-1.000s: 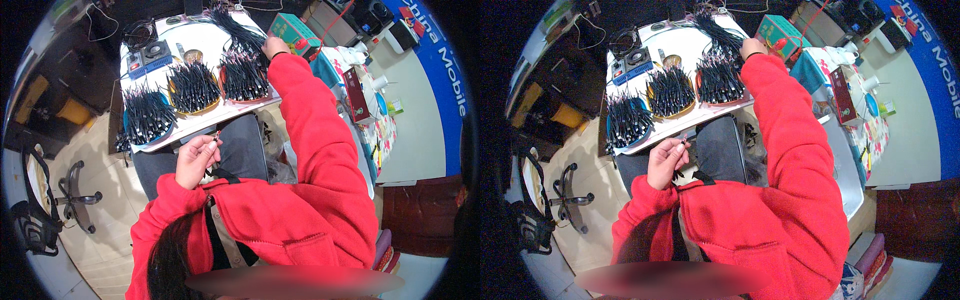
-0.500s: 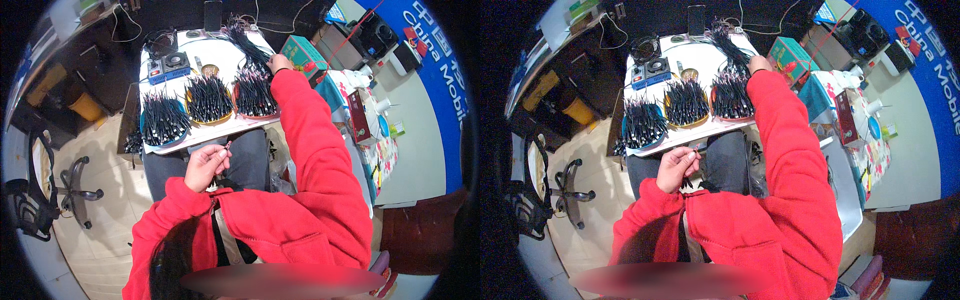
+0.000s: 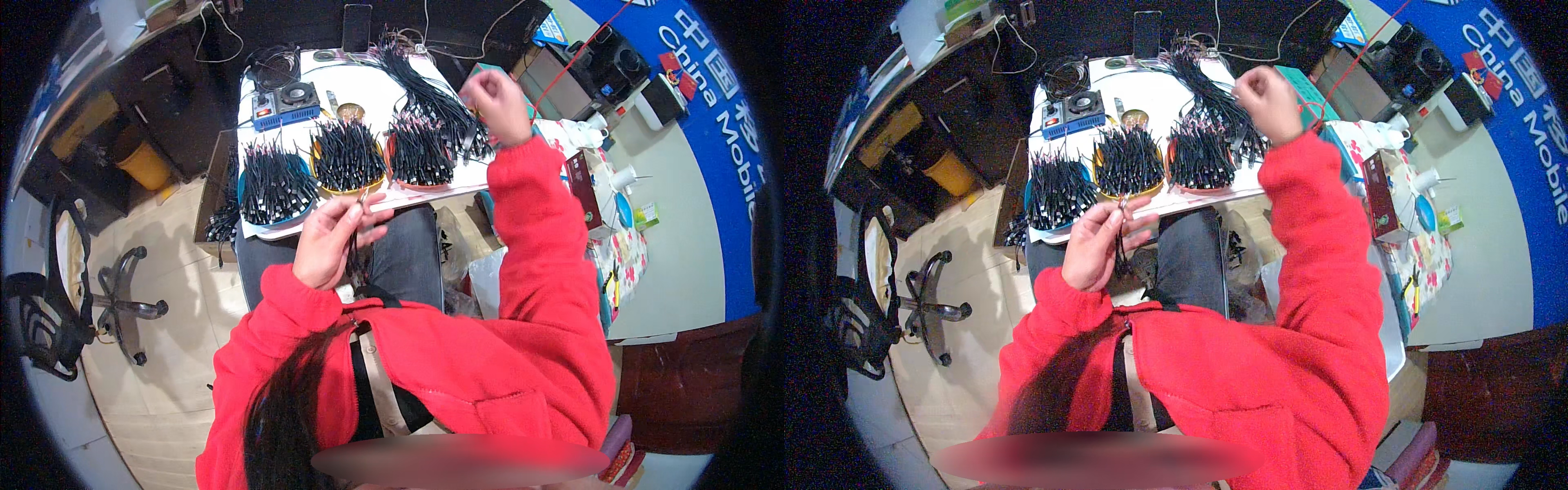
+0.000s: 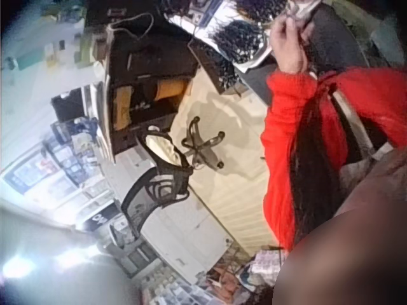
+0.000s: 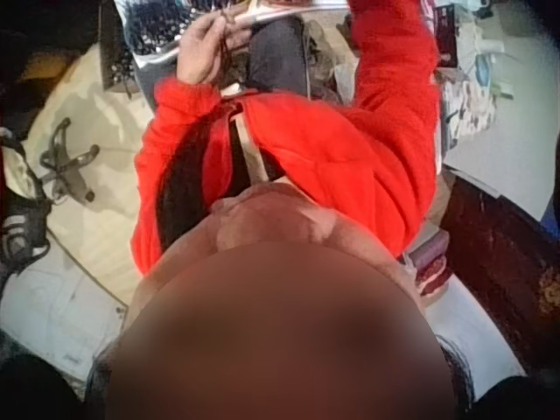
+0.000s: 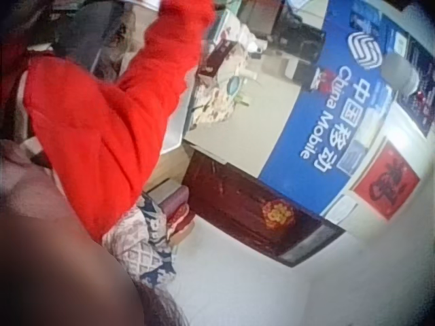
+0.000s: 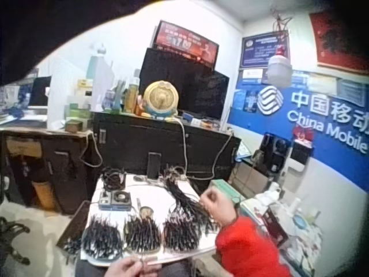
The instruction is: The person repeatedly picks small black cable-like components from trays on a table, manipulates them with both hands, and places them back. The task involves handling multiple similar items one at a time without visible tools.
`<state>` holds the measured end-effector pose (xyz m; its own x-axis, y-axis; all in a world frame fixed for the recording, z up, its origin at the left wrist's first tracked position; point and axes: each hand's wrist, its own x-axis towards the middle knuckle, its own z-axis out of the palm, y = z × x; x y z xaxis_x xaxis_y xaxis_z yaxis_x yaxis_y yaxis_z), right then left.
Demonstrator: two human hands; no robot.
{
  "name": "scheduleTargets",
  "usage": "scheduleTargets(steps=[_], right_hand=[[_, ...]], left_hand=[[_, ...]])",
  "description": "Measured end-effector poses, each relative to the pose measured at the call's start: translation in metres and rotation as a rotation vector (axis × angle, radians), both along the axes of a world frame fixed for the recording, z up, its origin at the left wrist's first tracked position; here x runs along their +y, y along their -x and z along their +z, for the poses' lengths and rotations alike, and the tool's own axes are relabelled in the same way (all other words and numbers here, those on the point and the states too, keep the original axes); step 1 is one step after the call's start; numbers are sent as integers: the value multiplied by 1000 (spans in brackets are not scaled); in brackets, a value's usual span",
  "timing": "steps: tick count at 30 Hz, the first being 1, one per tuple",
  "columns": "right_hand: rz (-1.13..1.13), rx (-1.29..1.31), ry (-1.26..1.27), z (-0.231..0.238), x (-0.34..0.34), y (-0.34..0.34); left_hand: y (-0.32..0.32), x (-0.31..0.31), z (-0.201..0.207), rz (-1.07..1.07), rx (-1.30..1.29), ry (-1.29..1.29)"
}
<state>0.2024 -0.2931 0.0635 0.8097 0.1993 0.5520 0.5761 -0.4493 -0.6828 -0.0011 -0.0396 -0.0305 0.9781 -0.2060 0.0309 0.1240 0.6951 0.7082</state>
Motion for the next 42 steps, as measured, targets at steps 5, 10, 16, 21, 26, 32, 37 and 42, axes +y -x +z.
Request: scheduleTargets(steps=[5,10,16,21,26,32,37,42], right_hand=[[180,74,-34,-71,65,163],[270,156,124,-163,117,228],[432,352,-151,-146,107,207],[550,369,-529,-70,92,201],[453,264,-564,-38,87,213],[476,275,-495,-56,95,225],[455,353,-540,-70,102,226],[401,317,-454,-73,90,221]], left_hand=[[-24,0,35,217,-179,-84],[-14,30,61,519,-446,-174],[53,31,37,374,-386,-264],[72,17,16,275,-366,-253],[73,9,13,170,-331,-231],[65,2,16,311,-324,-372],[64,-6,14,301,-296,-481],[64,-9,9,297,-264,-494]])
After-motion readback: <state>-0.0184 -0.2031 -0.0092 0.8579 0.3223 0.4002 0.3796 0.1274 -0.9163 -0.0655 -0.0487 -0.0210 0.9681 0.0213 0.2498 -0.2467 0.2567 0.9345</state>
